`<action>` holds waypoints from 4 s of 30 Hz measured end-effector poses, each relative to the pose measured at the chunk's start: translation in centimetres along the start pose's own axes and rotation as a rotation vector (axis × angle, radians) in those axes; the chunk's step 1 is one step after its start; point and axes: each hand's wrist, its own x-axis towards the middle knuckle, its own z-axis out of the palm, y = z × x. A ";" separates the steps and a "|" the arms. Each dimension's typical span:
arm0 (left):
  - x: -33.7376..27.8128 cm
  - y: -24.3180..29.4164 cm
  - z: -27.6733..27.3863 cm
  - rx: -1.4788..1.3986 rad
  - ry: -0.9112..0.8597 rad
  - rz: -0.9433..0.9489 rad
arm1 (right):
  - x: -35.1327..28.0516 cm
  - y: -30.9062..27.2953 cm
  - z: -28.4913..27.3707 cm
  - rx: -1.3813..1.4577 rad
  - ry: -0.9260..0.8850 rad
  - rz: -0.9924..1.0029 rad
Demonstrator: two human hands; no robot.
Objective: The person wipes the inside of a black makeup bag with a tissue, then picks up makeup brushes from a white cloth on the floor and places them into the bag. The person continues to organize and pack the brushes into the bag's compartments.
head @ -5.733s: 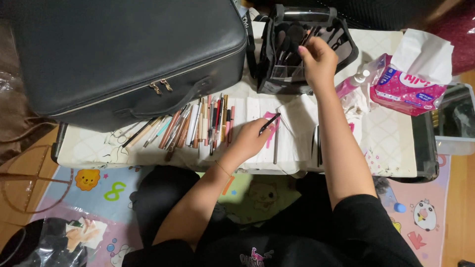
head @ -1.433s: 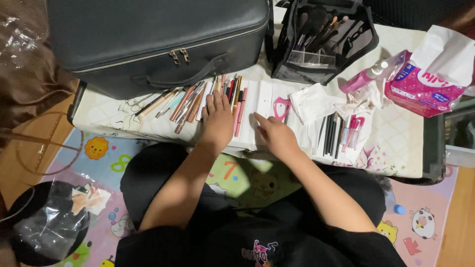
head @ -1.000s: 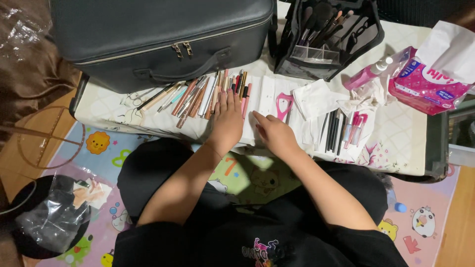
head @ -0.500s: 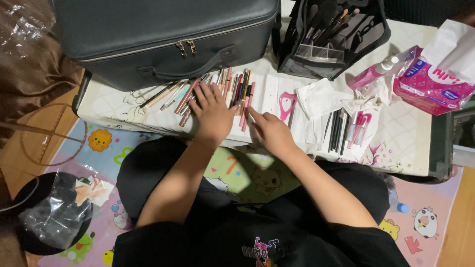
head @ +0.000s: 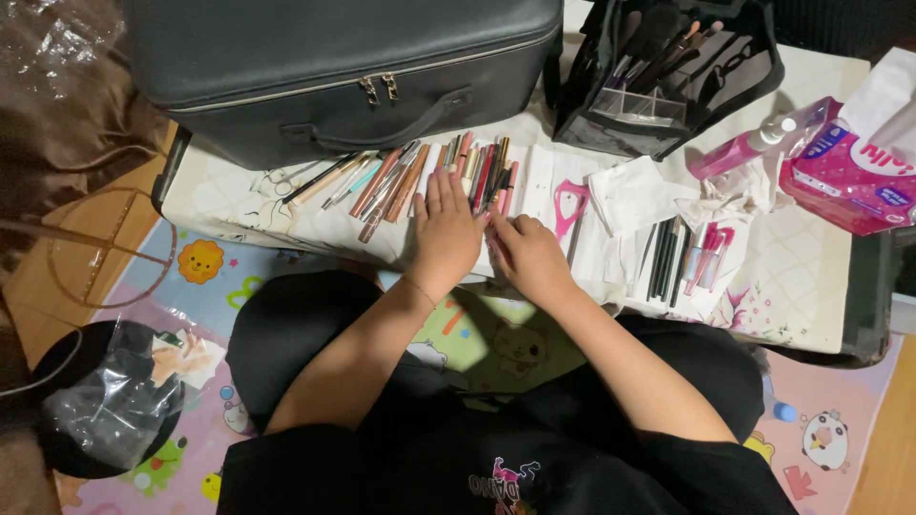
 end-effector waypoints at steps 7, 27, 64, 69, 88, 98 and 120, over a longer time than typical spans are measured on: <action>-0.1 -0.1 -1.2 0.003 0.059 0.023 | 0.2 0.2 0.4 0.004 0.020 0.002; -0.3 0.1 -1.1 0.067 -0.027 -0.139 | 0.4 0.1 0.7 -0.015 0.010 0.015; 0.0 -3.1 -3.5 0.121 -0.313 0.098 | 0.3 1.2 1.8 -0.070 -0.023 0.118; 0.3 -3.1 -2.3 0.136 -0.209 0.097 | 0.6 0.6 0.9 -0.022 -0.013 0.121; -0.9 0.8 -4.4 0.071 -0.306 0.140 | -0.1 1.2 0.2 -0.126 -0.060 0.184; 0.3 0.8 -1.1 0.078 -0.321 0.134 | -0.7 1.7 0.0 -0.104 -0.070 0.213; 0.7 5.5 -2.8 0.143 -0.211 0.118 | -1.4 4.4 -1.5 -0.026 -0.006 0.184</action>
